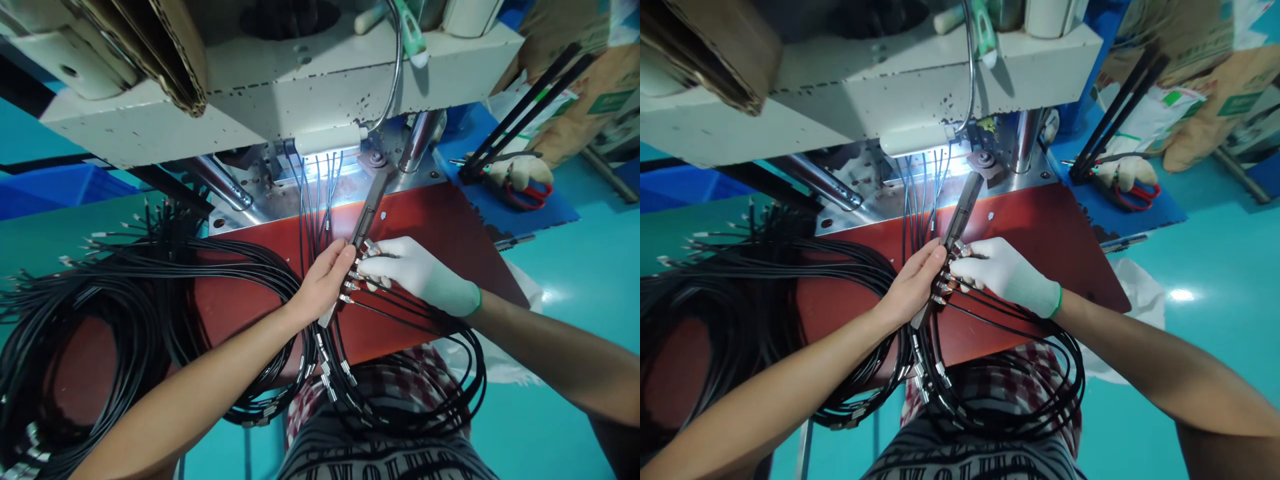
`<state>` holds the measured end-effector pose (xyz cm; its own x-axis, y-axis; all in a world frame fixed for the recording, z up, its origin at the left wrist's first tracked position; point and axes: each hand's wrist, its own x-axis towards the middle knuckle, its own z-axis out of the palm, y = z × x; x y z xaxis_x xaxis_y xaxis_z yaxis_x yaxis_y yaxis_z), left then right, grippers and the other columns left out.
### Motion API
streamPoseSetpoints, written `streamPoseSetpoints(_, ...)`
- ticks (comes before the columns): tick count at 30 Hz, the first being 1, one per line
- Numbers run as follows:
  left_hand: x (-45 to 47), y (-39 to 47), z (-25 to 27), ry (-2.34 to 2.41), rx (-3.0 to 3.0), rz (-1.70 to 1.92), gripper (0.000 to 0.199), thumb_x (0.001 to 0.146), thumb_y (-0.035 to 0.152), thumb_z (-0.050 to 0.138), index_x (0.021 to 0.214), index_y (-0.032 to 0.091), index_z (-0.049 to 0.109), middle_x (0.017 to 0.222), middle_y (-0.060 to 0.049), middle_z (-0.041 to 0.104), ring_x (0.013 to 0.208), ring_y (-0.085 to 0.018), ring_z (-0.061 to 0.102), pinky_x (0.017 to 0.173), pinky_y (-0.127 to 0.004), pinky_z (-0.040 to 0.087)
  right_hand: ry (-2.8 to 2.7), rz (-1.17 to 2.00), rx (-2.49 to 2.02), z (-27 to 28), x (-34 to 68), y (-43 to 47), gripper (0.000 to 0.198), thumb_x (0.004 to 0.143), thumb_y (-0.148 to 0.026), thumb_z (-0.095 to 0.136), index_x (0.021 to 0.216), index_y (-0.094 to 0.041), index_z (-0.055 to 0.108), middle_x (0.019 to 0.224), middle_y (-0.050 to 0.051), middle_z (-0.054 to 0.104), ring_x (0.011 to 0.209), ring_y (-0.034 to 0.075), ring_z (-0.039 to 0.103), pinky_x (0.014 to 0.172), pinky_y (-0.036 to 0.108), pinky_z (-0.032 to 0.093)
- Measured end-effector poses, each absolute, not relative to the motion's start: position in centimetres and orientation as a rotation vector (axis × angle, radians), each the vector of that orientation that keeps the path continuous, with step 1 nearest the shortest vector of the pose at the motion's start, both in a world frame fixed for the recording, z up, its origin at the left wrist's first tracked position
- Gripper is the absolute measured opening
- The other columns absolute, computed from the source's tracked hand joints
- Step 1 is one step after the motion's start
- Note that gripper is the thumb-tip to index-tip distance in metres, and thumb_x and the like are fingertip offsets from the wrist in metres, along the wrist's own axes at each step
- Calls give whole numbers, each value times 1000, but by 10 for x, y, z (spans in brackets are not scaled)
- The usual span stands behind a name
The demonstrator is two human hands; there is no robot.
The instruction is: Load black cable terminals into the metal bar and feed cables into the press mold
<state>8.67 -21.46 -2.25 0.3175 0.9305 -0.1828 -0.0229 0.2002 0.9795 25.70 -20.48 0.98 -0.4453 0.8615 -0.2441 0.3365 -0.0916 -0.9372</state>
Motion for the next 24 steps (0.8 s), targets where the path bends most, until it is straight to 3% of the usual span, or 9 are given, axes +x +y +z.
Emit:
streamPoseSetpoints(7,86,-212,-26,1003,1278,836,39,90,55,49,73,20,43,64,4,44,57,-9,42,50,-22,34,-1879,1452,-1351,13,268,-210,32,91,-41,51,70,-17,57,66,-3,58,64,11,50,58,25,35)
streamPoseSetpoints(11,85,-212,-25,974,1202,819,41,88,56,52,73,20,42,63,5,45,55,-8,43,48,-21,34,-1987,1338,-1337,16,279,-210,24,93,-30,47,89,-19,67,89,1,69,85,17,62,76,27,43)
streamPoseSetpoints(14,85,-213,-24,981,1150,800,42,86,58,54,75,20,44,63,5,46,54,-8,47,47,-20,35,-2006,1170,-1405,16,282,-211,21,89,-27,52,100,-20,69,103,4,71,98,20,63,87,30,43)
streamPoseSetpoints(20,85,-215,-21,966,1087,762,42,85,58,55,78,19,43,63,6,50,50,-6,47,45,-18,36,-1844,1104,-1513,14,279,-218,10,82,-26,61,90,-19,61,77,-1,65,77,15,61,75,28,47)
streamPoseSetpoints(24,85,-214,-21,983,1094,756,43,85,60,55,77,19,43,61,7,48,50,-6,47,45,-18,36,-1478,1387,-1408,13,281,-221,16,90,-30,52,100,-18,57,88,1,69,80,15,65,73,27,50)
